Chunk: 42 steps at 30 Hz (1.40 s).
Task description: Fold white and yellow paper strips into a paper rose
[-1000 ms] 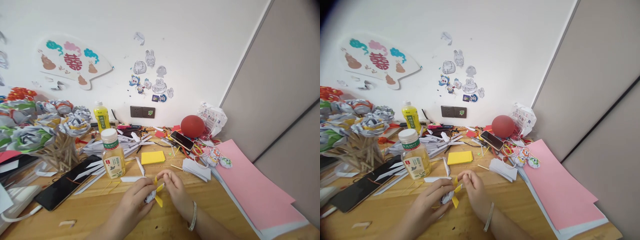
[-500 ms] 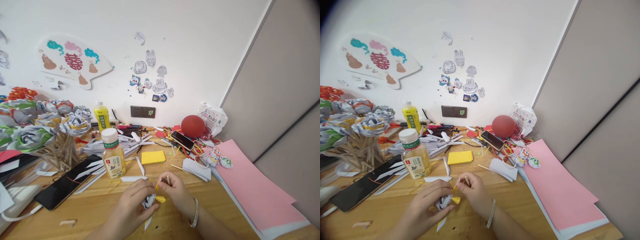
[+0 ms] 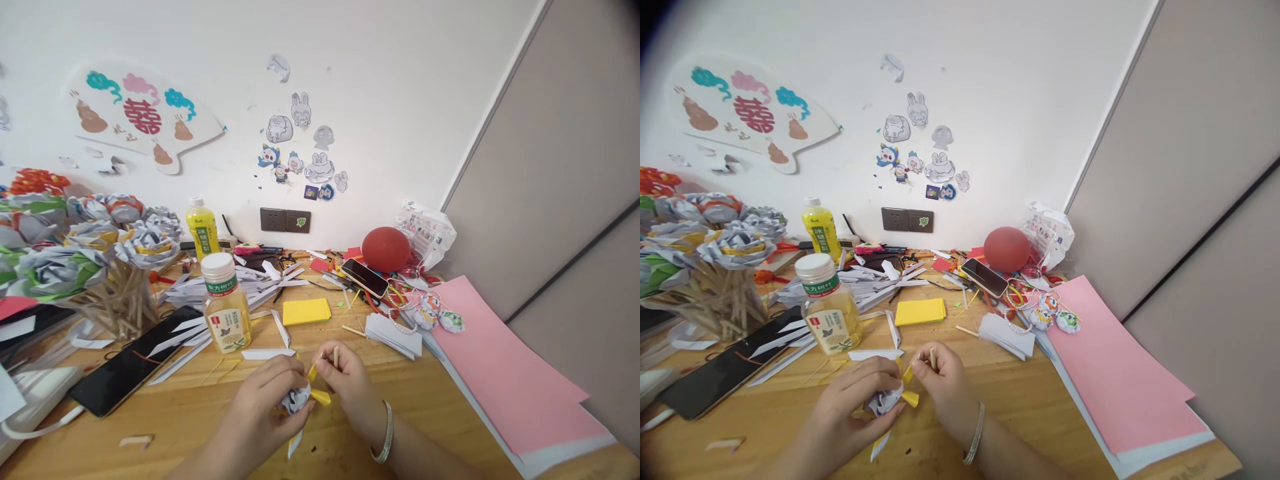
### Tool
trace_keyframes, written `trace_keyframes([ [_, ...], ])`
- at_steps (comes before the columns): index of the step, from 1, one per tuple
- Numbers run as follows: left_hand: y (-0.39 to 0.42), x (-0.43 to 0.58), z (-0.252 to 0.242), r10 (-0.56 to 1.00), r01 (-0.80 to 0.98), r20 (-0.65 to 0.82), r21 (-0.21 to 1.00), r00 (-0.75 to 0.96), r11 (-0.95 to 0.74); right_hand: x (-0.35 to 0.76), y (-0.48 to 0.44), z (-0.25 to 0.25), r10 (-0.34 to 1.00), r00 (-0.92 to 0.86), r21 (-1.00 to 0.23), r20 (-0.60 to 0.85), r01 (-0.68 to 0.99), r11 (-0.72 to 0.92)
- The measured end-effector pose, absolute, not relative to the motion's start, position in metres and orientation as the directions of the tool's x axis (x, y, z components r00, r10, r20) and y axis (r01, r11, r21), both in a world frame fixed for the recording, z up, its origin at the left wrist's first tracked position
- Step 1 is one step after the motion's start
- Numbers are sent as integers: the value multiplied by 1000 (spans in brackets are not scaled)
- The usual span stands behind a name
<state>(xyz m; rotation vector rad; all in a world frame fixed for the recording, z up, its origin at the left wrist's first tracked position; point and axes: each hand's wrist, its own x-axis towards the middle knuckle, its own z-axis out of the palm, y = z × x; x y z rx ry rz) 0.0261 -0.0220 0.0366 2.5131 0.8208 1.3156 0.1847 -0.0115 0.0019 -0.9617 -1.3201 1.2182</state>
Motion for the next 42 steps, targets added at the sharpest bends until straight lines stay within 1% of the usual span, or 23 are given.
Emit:
trace_keyframes([
  [3,-22,25,36,560,389,689,411,459,-824,184,-11,0,983,-103,-985,153,-101,143],
  [5,-21,25,33,583,420,671,414,458,-807,187,-10,2,979,-109,-984,170,-68,163],
  [7,-21,24,30,617,469,652,419,440,-777,192,-11,7,963,-127,-971,237,9,240],
  [10,-19,24,26,678,535,627,448,383,-716,198,-13,13,919,-119,-909,377,143,391],
  [12,-18,24,24,712,559,606,474,354,-681,199,-14,13,893,-134,-871,430,200,449],
  [15,-17,25,23,731,567,589,490,344,-661,196,-14,8,896,-194,-863,400,249,439],
  [18,-19,25,24,718,554,581,477,383,-682,193,-11,5,914,-174,-877,367,263,403],
  [22,-21,25,28,693,521,565,465,448,-716,195,-9,5,901,-162,-855,402,285,433],
  [27,-21,26,31,700,471,526,518,484,-714,197,-9,9,879,-208,-828,429,298,474],
  [32,-22,26,34,693,469,549,511,467,-721,196,-12,11,890,-170,-842,423,289,455],
  [38,-24,26,37,671,449,600,502,435,-739,193,-12,7,926,-106,-900,361,221,376],
  [40,-23,26,35,679,451,596,510,430,-733,194,-10,7,928,-128,-903,351,217,372],
  [42,-22,26,32,713,480,555,529,428,-700,198,-10,10,921,-162,-891,356,239,386],
])
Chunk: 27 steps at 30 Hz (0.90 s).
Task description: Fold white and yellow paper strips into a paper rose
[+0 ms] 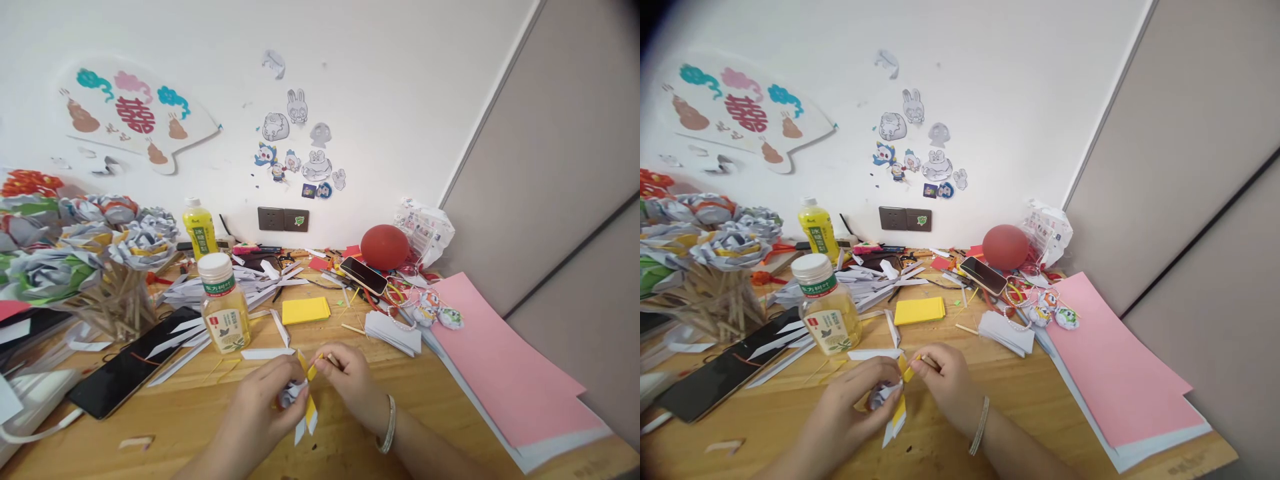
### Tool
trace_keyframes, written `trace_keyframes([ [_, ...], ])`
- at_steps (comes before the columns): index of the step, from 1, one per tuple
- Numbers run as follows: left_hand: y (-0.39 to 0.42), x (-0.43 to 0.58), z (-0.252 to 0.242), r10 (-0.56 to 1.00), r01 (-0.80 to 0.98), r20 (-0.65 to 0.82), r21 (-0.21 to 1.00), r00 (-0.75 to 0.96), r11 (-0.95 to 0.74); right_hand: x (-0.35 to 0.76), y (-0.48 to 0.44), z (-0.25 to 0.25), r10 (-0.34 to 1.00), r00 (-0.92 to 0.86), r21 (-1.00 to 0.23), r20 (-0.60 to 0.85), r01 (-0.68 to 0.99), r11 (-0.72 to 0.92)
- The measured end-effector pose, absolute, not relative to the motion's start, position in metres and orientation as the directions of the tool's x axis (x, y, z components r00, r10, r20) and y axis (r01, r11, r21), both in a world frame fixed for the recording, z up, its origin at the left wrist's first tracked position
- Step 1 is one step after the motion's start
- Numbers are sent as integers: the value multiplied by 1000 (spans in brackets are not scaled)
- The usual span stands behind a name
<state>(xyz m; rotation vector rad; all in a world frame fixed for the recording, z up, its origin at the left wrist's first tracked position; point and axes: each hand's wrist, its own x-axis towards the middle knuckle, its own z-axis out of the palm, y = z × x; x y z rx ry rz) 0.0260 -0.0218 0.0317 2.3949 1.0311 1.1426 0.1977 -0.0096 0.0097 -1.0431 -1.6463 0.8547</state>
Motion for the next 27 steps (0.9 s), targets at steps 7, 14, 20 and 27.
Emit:
trace_keyframes([
  [7,-10,21,26,853,565,447,644,269,-515,206,-15,19,783,-347,-738,517,283,613],
  [14,-10,26,31,891,453,346,770,294,-449,192,-19,11,794,-338,-719,505,345,604],
  [20,-9,26,24,926,400,256,846,277,-354,193,-19,7,757,-280,-660,590,372,653],
  [27,-10,27,26,933,442,260,826,250,-349,193,-21,7,710,-261,-636,654,318,703],
])
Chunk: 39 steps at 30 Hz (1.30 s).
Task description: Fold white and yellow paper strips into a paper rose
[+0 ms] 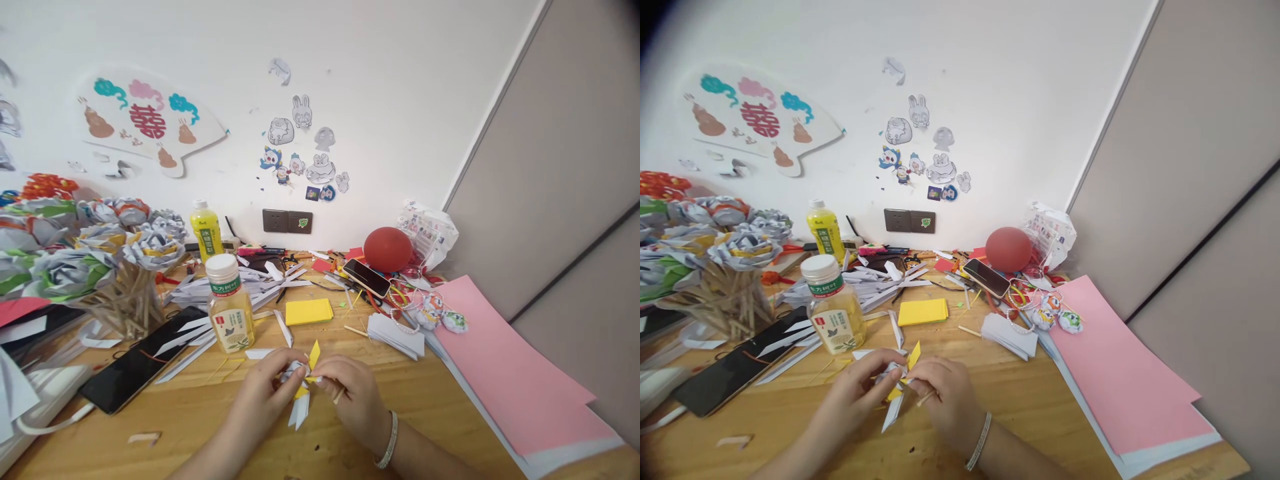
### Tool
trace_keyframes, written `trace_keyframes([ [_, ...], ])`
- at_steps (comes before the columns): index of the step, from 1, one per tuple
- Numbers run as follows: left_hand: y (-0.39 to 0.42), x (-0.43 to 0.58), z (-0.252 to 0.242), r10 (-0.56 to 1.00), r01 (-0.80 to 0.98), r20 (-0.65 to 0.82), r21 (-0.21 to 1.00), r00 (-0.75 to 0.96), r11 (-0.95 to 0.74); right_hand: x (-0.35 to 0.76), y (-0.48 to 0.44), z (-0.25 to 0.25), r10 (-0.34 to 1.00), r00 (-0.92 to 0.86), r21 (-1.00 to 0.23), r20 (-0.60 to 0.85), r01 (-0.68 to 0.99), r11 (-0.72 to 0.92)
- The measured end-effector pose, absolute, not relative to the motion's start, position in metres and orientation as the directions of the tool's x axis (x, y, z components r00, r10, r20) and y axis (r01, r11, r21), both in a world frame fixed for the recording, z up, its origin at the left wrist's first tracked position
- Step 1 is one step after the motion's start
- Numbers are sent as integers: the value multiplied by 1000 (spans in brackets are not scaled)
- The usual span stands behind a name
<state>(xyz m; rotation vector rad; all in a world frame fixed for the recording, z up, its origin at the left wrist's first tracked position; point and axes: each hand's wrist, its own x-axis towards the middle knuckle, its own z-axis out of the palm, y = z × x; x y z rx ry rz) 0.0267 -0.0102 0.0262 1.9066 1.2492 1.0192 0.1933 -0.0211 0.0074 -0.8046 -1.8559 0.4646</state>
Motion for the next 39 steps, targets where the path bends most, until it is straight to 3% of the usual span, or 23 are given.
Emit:
trace_keyframes([
  [8,-12,24,27,901,385,224,846,371,-369,201,-12,9,882,-107,-825,459,316,468],
  [11,-8,24,21,923,398,211,854,321,-334,205,-15,10,837,-101,-752,537,392,530],
  [14,-5,23,15,945,375,189,882,268,-283,207,-18,8,699,-286,-576,655,409,707],
  [17,-4,22,14,949,365,191,889,252,-276,203,-19,3,640,-387,-447,664,481,754],
  [29,-8,29,16,921,433,279,819,273,-376,197,-24,-5,668,-304,-487,679,495,720],
  [34,-10,24,21,911,529,279,747,303,-404,196,-22,-6,766,-282,-624,578,451,638],
  [39,-13,16,35,842,599,369,591,394,-540,196,-15,4,929,-156,-919,337,159,360],
])
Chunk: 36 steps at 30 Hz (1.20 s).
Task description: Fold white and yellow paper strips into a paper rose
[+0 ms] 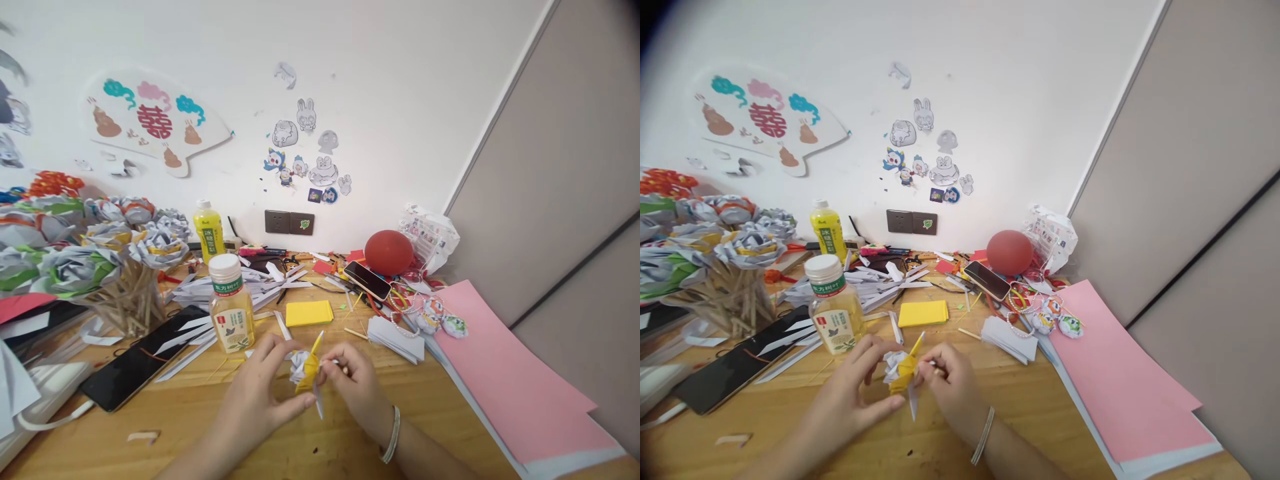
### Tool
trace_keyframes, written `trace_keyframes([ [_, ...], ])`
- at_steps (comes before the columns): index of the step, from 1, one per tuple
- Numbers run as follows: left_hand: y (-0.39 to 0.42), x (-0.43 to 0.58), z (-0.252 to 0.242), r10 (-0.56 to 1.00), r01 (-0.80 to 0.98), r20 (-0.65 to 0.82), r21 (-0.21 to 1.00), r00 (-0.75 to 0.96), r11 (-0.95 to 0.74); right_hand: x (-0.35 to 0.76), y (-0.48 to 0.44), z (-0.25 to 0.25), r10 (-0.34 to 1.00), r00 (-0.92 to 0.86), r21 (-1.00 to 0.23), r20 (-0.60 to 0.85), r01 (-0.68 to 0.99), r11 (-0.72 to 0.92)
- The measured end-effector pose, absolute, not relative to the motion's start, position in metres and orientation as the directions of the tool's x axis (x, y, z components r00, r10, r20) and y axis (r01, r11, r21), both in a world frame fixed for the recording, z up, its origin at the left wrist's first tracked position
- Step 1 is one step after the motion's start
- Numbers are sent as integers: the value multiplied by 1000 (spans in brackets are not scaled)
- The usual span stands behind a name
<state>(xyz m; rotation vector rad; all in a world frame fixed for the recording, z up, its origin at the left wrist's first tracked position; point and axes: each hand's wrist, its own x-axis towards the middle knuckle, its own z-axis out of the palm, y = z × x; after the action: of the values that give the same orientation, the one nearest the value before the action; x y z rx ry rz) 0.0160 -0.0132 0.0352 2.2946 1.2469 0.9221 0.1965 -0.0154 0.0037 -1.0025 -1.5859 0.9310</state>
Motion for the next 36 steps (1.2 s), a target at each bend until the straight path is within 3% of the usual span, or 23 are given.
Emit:
trace_keyframes([
  [6,-10,14,35,781,561,474,546,406,-623,195,-12,5,935,-219,-956,280,25,293],
  [14,-7,11,34,749,591,526,475,403,-652,195,-11,2,908,-285,-951,307,-62,302],
  [21,-5,11,33,715,560,511,450,477,-696,200,0,-4,911,-357,-975,208,-145,166],
  [25,-2,12,31,738,584,470,454,484,-673,205,8,-14,923,-312,-967,223,51,251],
  [30,3,12,24,787,668,377,420,488,-615,209,11,-18,927,-224,-855,300,368,366],
  [36,3,16,12,828,685,310,466,467,-561,208,7,-11,898,-344,-570,276,693,441],
])
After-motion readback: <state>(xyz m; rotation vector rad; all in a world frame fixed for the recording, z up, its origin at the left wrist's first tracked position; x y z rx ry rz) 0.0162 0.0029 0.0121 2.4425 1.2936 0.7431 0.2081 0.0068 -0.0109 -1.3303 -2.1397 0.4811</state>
